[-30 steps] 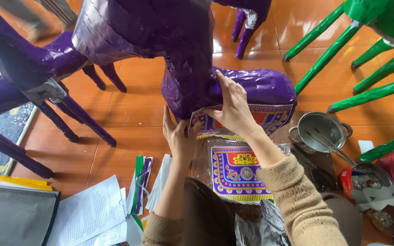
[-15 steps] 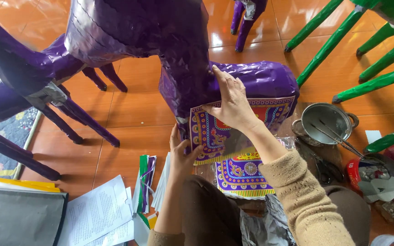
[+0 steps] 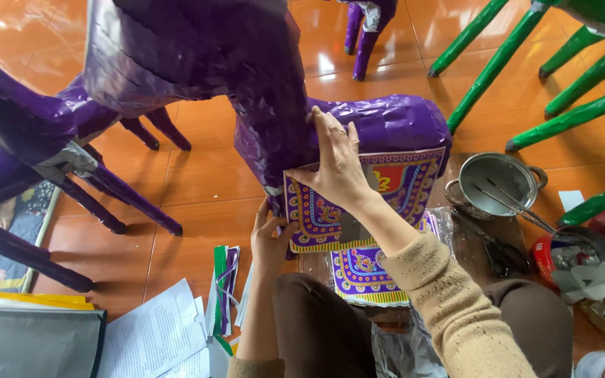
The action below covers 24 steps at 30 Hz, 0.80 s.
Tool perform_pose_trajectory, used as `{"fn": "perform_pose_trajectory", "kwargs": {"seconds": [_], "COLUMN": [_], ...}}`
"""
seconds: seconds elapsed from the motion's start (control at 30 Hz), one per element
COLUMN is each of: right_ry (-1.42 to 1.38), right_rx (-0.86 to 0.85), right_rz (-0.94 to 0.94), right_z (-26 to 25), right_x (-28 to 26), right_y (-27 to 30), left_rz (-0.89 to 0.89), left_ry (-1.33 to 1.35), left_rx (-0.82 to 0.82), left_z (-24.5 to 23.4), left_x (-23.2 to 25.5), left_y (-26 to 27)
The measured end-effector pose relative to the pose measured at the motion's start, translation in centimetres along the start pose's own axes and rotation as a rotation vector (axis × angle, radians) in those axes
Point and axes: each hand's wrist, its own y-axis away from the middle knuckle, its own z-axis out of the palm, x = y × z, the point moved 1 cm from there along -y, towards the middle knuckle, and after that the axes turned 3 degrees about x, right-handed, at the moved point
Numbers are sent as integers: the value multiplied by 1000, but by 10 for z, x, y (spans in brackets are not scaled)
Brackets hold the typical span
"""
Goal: Decorating paper-mache horse models with colorful paper patterns and cutouts
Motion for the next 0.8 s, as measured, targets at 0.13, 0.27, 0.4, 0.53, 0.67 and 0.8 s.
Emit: {"fn": "perform_pose_trajectory", "kwargs": {"seconds": [0.13, 0.27, 0.4, 0.53, 0.67, 0.8], "right_ry": [11, -28, -314, -150, -151, 1], "right_rx": [36, 10, -8, 142, 31, 26], "right_rz": [-12, -20, 56, -175, -320, -345], "right_z": [5, 0, -23, -23, -6, 21], "right_x": [2, 0, 12, 22, -8, -21], "right_y": [2, 0, 8, 40, 66, 69], "left_rz": [-18, -18, -25, -34, -43, 42], "left_ry": [-1, -23, -5, -8, 5, 25], "left_rx": [-18, -11, -23, -12, 41, 119], "left_z": [-2, -2, -1, 4, 7, 12], "left_x": [4, -5, 8, 24, 34, 12], "left_y": [-1, -4, -8, -13, -19, -23]}}
